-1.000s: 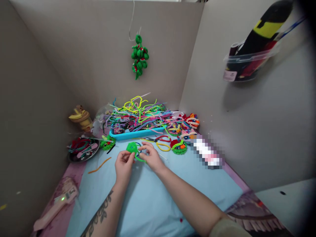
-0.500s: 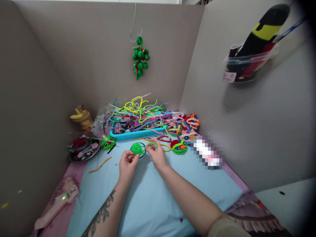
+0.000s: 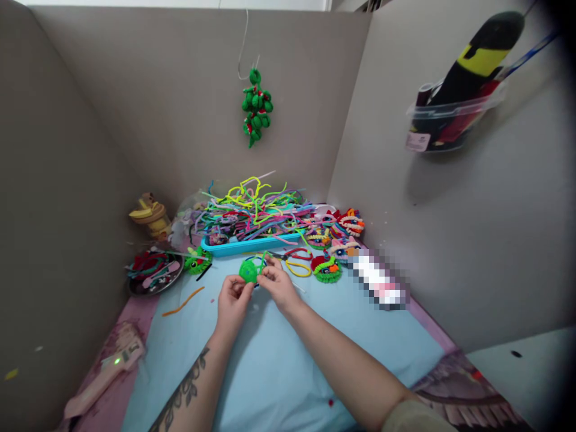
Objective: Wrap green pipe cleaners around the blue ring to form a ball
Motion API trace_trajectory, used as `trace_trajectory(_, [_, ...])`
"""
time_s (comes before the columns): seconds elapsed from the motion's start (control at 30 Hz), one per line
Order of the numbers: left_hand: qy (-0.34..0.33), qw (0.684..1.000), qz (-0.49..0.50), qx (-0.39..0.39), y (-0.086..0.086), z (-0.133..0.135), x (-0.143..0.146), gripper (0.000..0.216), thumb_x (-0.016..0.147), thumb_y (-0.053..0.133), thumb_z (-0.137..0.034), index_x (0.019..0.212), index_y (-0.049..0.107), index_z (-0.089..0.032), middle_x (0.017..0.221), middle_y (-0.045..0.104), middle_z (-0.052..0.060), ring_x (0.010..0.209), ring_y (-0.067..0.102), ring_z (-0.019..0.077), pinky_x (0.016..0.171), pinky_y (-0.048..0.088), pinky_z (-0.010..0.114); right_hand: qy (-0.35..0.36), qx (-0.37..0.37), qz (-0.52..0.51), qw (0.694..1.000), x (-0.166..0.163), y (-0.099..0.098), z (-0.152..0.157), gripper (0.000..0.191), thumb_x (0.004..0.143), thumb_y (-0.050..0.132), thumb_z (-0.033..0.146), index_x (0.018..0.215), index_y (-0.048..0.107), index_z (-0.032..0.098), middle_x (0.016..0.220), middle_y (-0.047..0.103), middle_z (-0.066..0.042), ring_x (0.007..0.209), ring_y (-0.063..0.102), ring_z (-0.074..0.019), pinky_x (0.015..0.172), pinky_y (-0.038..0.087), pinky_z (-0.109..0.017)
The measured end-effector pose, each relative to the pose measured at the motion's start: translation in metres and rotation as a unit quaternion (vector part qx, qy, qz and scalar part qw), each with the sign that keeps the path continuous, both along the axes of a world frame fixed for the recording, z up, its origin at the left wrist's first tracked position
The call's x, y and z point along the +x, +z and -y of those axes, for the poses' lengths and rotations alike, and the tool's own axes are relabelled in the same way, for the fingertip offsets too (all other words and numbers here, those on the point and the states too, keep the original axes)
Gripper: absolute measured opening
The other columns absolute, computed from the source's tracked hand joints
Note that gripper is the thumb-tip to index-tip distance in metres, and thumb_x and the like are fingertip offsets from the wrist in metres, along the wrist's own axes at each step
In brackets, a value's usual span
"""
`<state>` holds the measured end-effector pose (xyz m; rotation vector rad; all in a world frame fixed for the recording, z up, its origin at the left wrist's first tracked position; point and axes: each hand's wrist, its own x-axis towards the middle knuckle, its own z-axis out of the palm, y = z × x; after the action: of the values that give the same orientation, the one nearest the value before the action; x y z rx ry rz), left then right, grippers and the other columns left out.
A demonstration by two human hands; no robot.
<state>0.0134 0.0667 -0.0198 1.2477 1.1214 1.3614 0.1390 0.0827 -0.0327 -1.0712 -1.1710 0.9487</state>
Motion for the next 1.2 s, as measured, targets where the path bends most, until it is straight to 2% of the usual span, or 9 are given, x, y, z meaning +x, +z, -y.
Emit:
trace_trajectory(0.1, [-0.004, 1.0, -0.003, -0.005, 0.001, 0.0, -0.001, 0.028, 0.068, 0.066, -0.03, 0.081, 0.043, -0.02, 0.054, 0.052, -0.007, 0.05, 0.051, 0.0087, 0.05, 0.037, 0.018, 0.006, 0.0, 0.023, 1.0, 0.0, 0.001, 0.001, 0.01, 0.067, 0.064, 0.026, 0.061, 0.059, 0.019, 0.127, 0.041, -0.006, 0.12, 0.041, -0.0215, 0.098, 0.033, -0.035])
trace_trajectory(0.2, [0.007, 1.0, -0.001, 0.002, 0.002, 0.0, -0.002, 0.03, 0.067, 0.067, -0.03, 0.084, 0.044, -0.02, 0.061, 0.056, -0.005, 0.055, 0.054, 0.0095, 0.053, 0.038, 0.019, -0.012, 0.0, 0.05, 0.999, -0.001, 0.004, 0.004, 0.009, 0.067, 0.065, 0.025, 0.062, 0.059, 0.019, 0.122, 0.043, -0.007, 0.119, 0.041, -0.0215, 0.1, 0.031, -0.035])
trace_trajectory(0.3, [0.016, 1.0, 0.002, 0.009, 0.001, -0.001, -0.002, 0.028, 0.068, 0.067, -0.029, 0.083, 0.044, -0.02, 0.061, 0.055, -0.006, 0.054, 0.051, 0.0082, 0.052, 0.036, 0.018, -0.026, 0.004, 0.051, 0.998, -0.004, 0.006, 0.007, 0.008, 0.066, 0.066, 0.025, 0.071, 0.061, 0.02, 0.117, 0.046, -0.008, 0.116, 0.044, -0.0218, 0.095, 0.036, -0.035])
trace_trajectory(0.43, [-0.009, 1.0, 0.006, -0.002, 0.0, -0.001, -0.002, 0.027, 0.068, 0.067, -0.028, 0.082, 0.045, -0.02, 0.058, 0.053, -0.006, 0.052, 0.048, 0.0073, 0.052, 0.034, 0.018, -0.026, 0.009, 0.018, 0.999, -0.002, 0.004, 0.005, 0.015, 0.069, 0.064, 0.029, 0.083, 0.064, 0.023, 0.12, 0.047, -0.007, 0.116, 0.044, -0.0219, 0.088, 0.041, -0.033])
trace_trajectory(0.7, [-0.042, 0.997, 0.041, -0.053, 0.006, -0.002, -0.005, 0.033, 0.061, 0.072, -0.031, 0.078, 0.046, -0.019, 0.053, 0.051, -0.008, 0.049, 0.048, 0.0072, 0.049, 0.032, 0.017, -0.005, 0.053, 0.081, 0.995, 0.022, 0.019, -0.002, 0.009, 0.07, 0.065, 0.027, 0.075, 0.07, 0.022, 0.115, 0.052, -0.006, 0.11, 0.049, -0.0199, 0.099, 0.032, -0.036])
trace_trajectory(0.87, [-0.098, 0.992, 0.058, -0.054, 0.004, -0.003, -0.007, 0.031, 0.063, 0.072, -0.028, 0.076, 0.046, -0.018, 0.055, 0.053, -0.007, 0.05, 0.048, 0.0068, 0.051, 0.032, 0.017, -0.036, 0.059, 0.106, 0.992, 0.022, 0.021, 0.0, 0.006, 0.069, 0.066, 0.026, 0.071, 0.068, 0.021, 0.116, 0.049, -0.006, 0.111, 0.047, -0.0203, 0.099, 0.032, -0.035])
trace_trajectory(1.1, [-0.128, 0.99, 0.036, -0.046, 0.001, -0.004, -0.01, 0.027, 0.066, 0.069, -0.028, 0.077, 0.046, -0.018, 0.06, 0.056, -0.004, 0.054, 0.05, 0.0085, 0.054, 0.034, 0.019, -0.046, 0.041, 0.112, 0.992, 0.019, 0.018, -0.001, 0.012, 0.068, 0.065, 0.026, 0.061, 0.059, 0.019, 0.115, 0.048, -0.006, 0.11, 0.047, -0.0204, 0.097, 0.031, -0.034])
trace_trajectory(1.2, [-0.133, 0.99, 0.021, -0.038, 0.001, -0.004, -0.011, 0.026, 0.067, 0.068, -0.028, 0.078, 0.046, -0.019, 0.06, 0.056, -0.004, 0.055, 0.051, 0.0087, 0.054, 0.035, 0.019, -0.019, 0.005, 0.105, 0.994, 0.02, 0.012, -0.004, 0.017, 0.068, 0.065, 0.03, 0.06, 0.056, 0.018, 0.113, 0.048, -0.007, 0.109, 0.047, -0.0212, 0.092, 0.035, -0.033])
